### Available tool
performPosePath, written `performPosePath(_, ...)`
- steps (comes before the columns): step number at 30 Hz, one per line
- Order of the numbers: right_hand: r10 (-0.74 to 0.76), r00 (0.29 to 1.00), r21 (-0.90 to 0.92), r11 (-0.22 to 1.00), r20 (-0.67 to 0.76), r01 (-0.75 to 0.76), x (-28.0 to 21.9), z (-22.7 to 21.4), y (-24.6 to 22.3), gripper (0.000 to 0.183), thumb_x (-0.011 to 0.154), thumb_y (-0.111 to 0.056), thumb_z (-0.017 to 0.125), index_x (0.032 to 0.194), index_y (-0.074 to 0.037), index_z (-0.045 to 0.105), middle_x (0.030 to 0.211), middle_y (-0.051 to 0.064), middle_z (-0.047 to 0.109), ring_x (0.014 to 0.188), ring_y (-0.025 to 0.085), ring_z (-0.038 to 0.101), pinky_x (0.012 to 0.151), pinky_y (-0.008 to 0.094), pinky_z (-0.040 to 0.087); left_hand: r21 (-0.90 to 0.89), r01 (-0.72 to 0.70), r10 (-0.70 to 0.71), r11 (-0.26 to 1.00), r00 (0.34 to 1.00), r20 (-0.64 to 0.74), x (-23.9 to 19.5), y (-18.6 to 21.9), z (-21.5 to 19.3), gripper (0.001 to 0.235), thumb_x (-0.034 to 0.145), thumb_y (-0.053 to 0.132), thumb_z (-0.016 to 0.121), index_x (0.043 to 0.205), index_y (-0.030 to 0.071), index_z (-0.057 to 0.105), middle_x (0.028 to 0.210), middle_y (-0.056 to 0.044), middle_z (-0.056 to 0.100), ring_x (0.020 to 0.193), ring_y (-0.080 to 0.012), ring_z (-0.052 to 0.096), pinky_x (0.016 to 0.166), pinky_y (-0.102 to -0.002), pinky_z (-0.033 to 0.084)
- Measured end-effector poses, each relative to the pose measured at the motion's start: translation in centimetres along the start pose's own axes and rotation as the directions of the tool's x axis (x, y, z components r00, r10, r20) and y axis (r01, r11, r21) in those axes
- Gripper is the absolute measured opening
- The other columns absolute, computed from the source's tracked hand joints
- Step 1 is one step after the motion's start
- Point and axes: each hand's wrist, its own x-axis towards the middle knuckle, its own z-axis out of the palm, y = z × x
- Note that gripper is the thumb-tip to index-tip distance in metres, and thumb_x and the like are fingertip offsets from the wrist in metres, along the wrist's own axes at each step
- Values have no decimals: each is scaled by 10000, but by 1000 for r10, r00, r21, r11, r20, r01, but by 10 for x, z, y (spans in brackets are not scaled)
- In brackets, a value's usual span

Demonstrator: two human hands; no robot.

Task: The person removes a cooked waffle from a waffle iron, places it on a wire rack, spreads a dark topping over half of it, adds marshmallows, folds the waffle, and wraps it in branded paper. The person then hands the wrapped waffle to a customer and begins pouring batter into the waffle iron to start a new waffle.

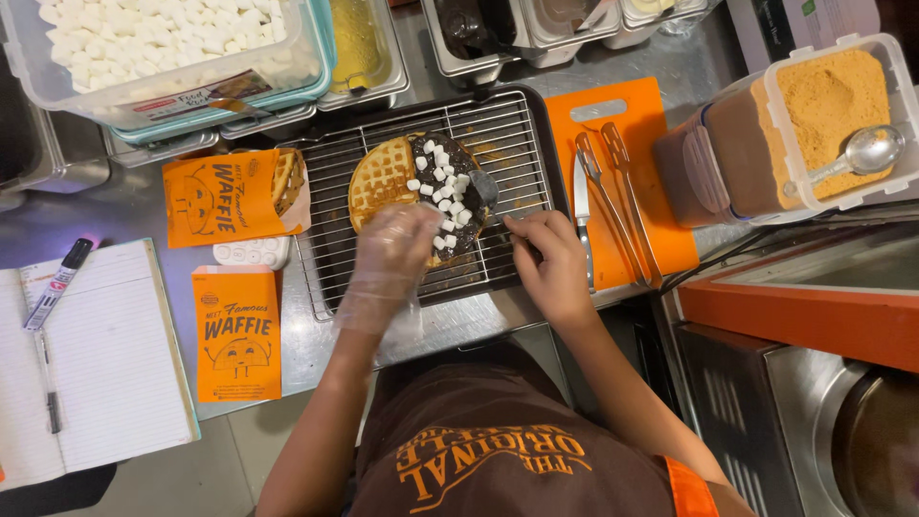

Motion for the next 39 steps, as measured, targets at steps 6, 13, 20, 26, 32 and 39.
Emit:
performPosePath(6,-75,993,12,997,93,75,-3,3,-9,265,895,49,669,1147,-15,723,1011,116,659,898,253,684,776,332,548,77,115,-111,990,992,-63,-4,-17,-21,170,954,40,711,1115,84,737,1112,-90,737,1014,-173,731,897,-278,632)
performPosePath(13,-25,996,-36,999,87,28,10,-4,-5,231,897,46,664,1114,-5,725,965,122,641,834,258,665,724,339,534,-264,667,-653,696,742,152,41,8,-22,247,956,268,679,1136,110,738,1228,-100,666,1039,-175,691,967,-296,538)
performPosePath(20,-11,1000,-32,999,25,12,28,5,2,213,904,38,681,1106,-2,736,955,131,645,844,273,663,720,344,524,-289,606,-557,741,795,240,75,32,-50,263,965,338,630,1026,108,743,1059,-89,716,921,-171,699,903,-326,577)
performPosePath(26,-51,999,-16,999,2,51,36,9,-1,205,914,21,685,1112,-9,729,991,132,654,888,283,674,762,351,540,5,374,-365,927,903,226,94,30,-58,358,973,410,646,1056,65,698,1076,-154,647,1033,-307,590,918,-470,472)
performPosePath(32,-42,997,-54,998,70,46,39,17,2,204,895,6,696,1091,-28,743,987,120,664,853,294,680,744,372,547,-96,503,-494,859,864,100,75,16,-58,289,992,305,604,1082,45,693,1109,-156,653,1047,-319,622,964,-447,514)
performPosePath(39,-89,996,-93,992,20,91,52,17,9,204,908,18,690,1097,-42,739,977,116,648,872,303,676,765,389,544,-159,647,-599,746,756,263,85,28,-57,316,950,356,644,1049,58,678,1083,-133,624,982,-268,633,893,-432,513)
